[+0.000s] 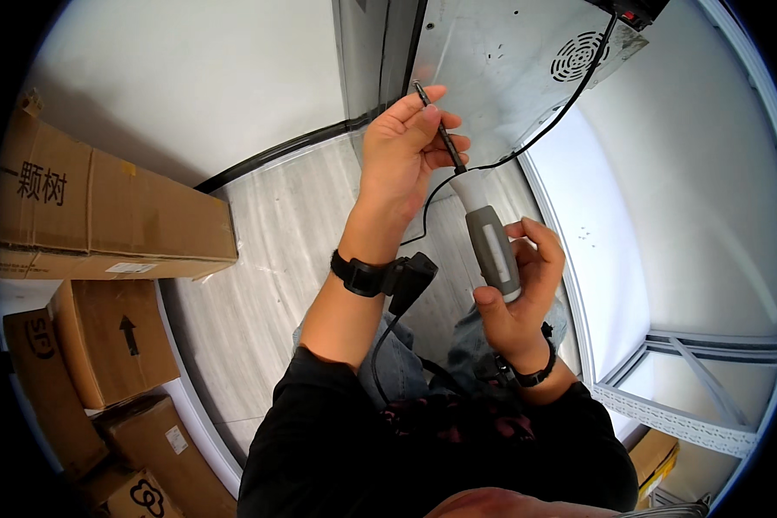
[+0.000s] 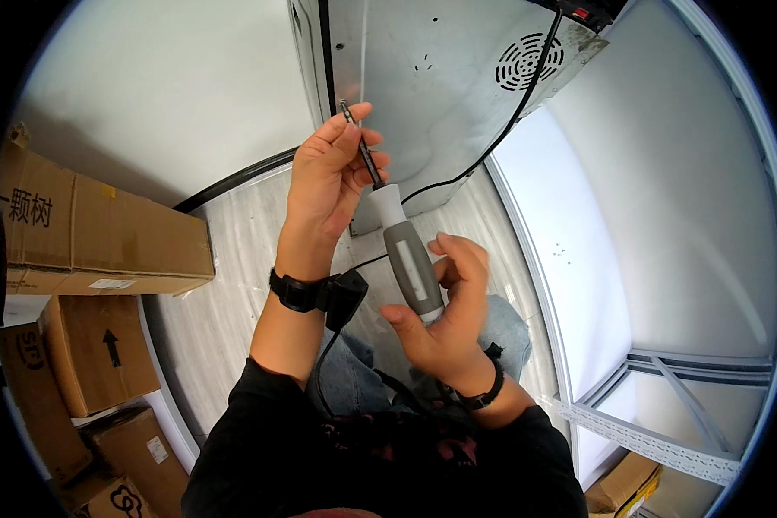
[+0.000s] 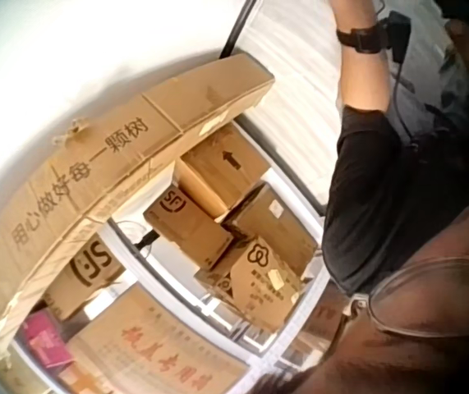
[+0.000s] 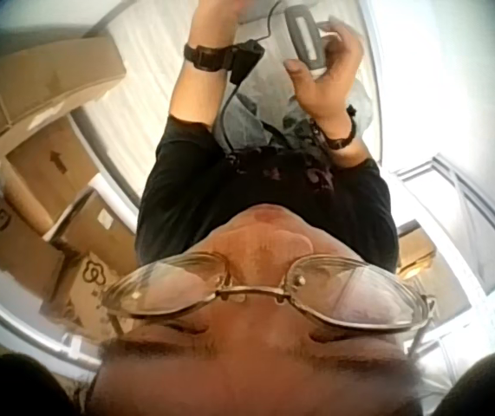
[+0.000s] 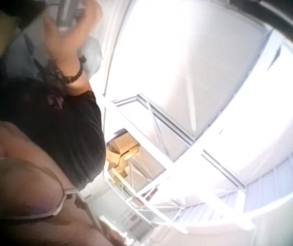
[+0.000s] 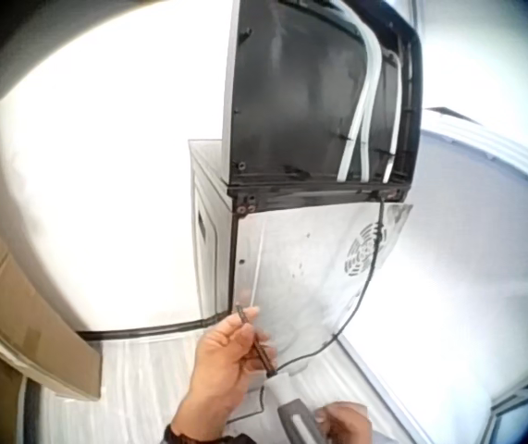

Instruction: The person is assembling a white appliance, likely a refrigerator, by securing screws into the back panel using a cordless screwdriver. The person is sitting on the floor in a storage area with cardboard boxes nearby.

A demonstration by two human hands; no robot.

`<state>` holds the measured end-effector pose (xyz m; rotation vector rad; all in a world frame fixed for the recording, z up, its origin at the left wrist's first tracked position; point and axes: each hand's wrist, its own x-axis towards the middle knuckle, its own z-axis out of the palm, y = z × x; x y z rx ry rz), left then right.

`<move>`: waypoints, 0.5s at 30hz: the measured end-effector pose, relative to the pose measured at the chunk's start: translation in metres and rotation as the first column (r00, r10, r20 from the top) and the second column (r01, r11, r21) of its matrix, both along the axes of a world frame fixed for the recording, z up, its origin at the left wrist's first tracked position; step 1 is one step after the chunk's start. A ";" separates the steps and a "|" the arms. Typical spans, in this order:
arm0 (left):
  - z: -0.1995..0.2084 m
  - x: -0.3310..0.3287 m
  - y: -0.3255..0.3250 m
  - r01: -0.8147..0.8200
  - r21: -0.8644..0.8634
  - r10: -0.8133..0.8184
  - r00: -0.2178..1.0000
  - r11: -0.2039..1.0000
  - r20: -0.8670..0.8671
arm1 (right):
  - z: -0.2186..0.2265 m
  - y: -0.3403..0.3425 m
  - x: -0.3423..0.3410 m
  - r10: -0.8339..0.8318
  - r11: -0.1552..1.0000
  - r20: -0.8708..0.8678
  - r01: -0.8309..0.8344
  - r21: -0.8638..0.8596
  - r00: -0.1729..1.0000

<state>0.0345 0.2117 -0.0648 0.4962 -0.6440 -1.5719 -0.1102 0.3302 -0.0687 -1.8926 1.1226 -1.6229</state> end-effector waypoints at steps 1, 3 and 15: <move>0.000 -0.001 0.000 0.000 -0.003 0.000 1.000 1.000 -0.004 | 0.000 0.003 0.000 0.009 0.998 0.021 -0.010 0.058 1.000; 0.001 -0.001 0.001 0.012 -0.003 -0.012 1.000 1.000 -0.006 | -0.002 0.004 -0.001 -0.034 0.997 -0.033 0.036 0.070 0.999; 0.000 0.005 0.001 0.003 0.011 -0.005 0.989 1.000 0.149 | -0.004 0.008 0.001 0.264 0.815 0.375 -0.414 0.406 0.889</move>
